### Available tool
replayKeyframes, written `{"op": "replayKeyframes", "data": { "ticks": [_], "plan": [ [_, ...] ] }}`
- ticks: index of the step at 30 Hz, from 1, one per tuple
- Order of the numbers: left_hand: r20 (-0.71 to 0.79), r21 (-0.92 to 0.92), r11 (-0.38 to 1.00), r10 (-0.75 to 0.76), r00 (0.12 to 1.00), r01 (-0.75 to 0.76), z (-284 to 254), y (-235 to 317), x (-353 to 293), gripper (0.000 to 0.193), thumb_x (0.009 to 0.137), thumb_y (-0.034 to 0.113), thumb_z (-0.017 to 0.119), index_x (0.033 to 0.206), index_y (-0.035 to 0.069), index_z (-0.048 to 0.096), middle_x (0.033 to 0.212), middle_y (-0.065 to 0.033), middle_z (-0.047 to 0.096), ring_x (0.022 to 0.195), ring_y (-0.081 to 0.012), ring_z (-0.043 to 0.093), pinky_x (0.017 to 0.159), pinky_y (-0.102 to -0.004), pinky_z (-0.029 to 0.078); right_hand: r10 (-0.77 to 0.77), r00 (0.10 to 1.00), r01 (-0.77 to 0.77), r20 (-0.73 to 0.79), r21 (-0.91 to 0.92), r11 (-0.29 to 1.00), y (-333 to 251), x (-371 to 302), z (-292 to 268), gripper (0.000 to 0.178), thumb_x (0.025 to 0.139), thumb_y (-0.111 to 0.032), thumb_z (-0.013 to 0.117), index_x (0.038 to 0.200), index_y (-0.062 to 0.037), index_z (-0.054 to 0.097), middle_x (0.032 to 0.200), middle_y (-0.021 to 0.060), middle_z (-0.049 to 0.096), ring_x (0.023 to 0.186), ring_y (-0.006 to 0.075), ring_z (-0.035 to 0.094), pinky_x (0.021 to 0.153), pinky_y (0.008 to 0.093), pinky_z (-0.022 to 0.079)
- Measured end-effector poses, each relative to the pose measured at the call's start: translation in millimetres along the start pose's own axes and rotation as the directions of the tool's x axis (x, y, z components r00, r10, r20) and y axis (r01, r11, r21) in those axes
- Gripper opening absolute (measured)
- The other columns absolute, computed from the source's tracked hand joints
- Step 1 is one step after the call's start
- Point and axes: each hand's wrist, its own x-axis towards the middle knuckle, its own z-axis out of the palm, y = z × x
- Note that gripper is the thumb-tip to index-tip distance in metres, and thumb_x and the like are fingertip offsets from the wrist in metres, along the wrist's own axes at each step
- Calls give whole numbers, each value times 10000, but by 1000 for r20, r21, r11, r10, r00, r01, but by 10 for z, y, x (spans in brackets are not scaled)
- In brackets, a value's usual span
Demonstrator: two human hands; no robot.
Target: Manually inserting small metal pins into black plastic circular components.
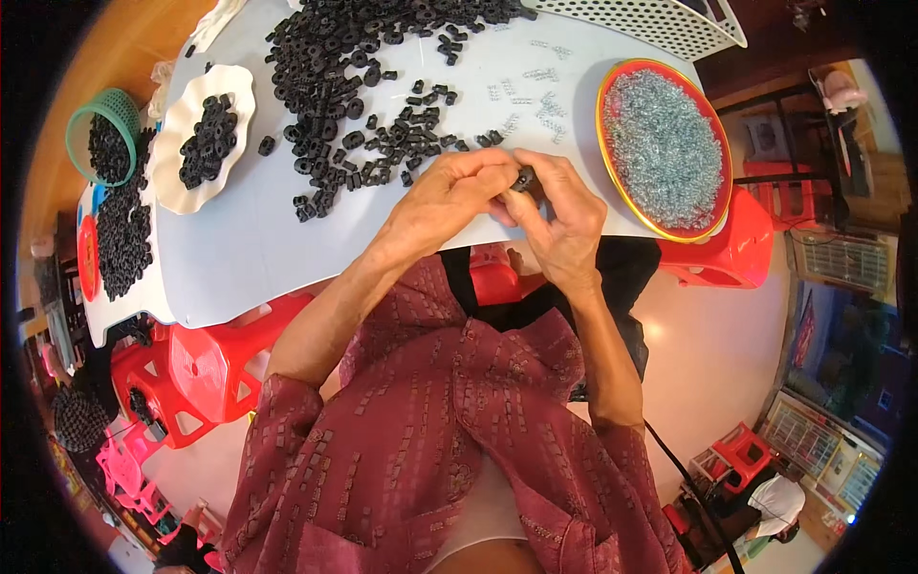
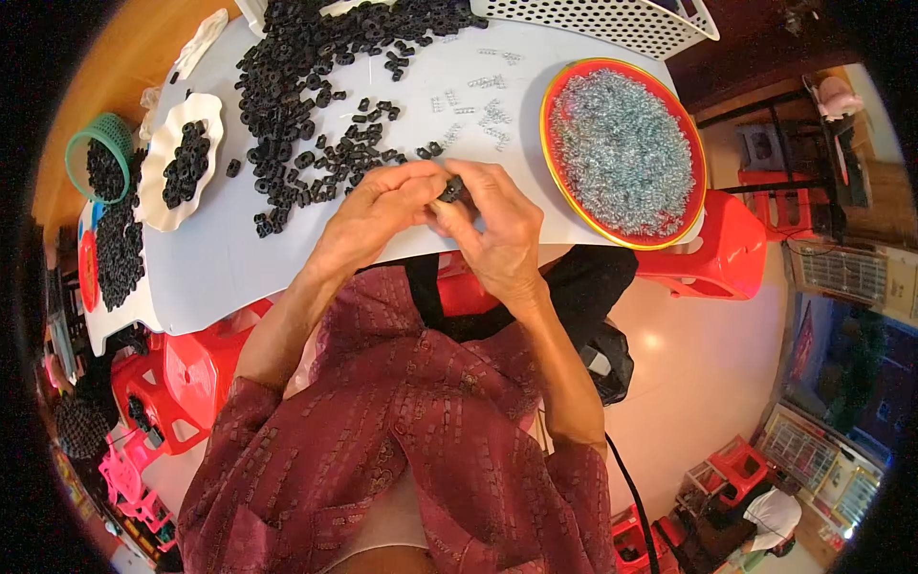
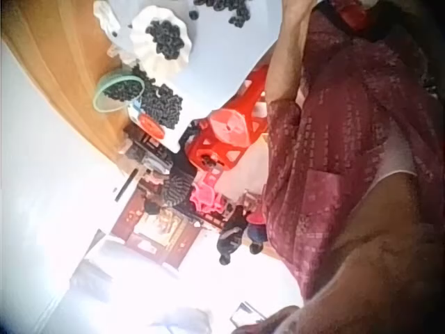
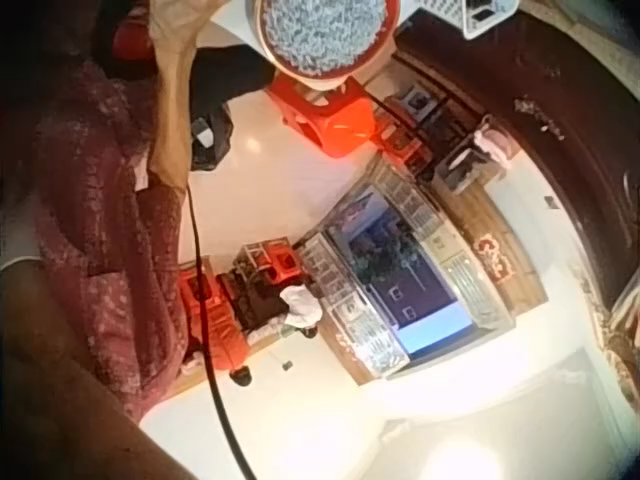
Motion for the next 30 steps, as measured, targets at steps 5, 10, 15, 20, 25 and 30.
{"op": "replayKeyframes", "data": {
  "ticks": [5, 10, 15, 20, 25, 30],
  "plan": [
    [50, -45, 997, -55, 997, 57, -68, -29, -4, 297, 960, 192, 521, 1140, -36, 579, 1007, -58, 625, 887, -114, 592, 801, -261, 502, -16, 1000, 16, -20, -3, 1000, -11, 6, 4, 351, 761, -18, 717, 1094, 7, 611, 942, 106, 633, 707, 156, 633, 607, 269, 519],
    [25, 72, 997, -37, 999, 35, -61, -27, -19, 276, 963, 188, 516, 1114, -28, 599, 972, -44, 629, 880, -102, 584, 807, -255, 494, -6, 999, 7, -36, 17, 1000, -1, 2, 12, 353, 749, -18, 726, 1083, 9, 616, 943, 110, 637, 702, 161, 629, 614, 273, 518],
    [56, 184, 983, -36, 998, 25, -53, 53, 11, 270, 970, 198, 503, 1065, -33, 604, 907, -28, 617, 857, -90, 573, 791, -249, 487, -47, 998, 47, -39, -1, 999, 12, 11, 10, 341, 749, -20, 727, 1070, 12, 618, 932, 116, 639, 696, 166, 628, 609, 277, 516],
    [-25, 85, 995, -47, 999, 49, 24, 91, -4, 282, 965, 216, 480, 911, -23, 619, 742, -41, 618, 726, -105, 594, 703, -253, 485, -13, 1000, 12, 6, 102, 995, 17, 34, -69, 292, 779, -28, 701, 1054, 23, 615, 871, 109, 633, 684, 149, 614, 595, 270, 497],
    [-100, -42, 999, 3, 995, -7, -18, -22, -61, 308, 981, 244, 464, 855, -8, 589, 672, -51, 582, 782, -140, 596, 761, -279, 475, 66, 998, -65, 5, 168, 984, -55, 181, -118, 257, 793, -58, 694, 1025, 28, 624, 818, 78, 619, 670, 124, 577, 609, 257, 463],
    [-63, 30, 997, 74, 995, -72, 20, 1, -100, 272, 963, 143, 389, 782, 3, 536, 690, -57, 568, 800, -153, 589, 762, -296, 478, 33, 999, -33, 4, 39, 999, -192, 665, -193, 210, 822, -90, 668, 1009, 1, 638, 804, 87, 638, 633, 132, 579, 597, 277, 465]
  ]
}}
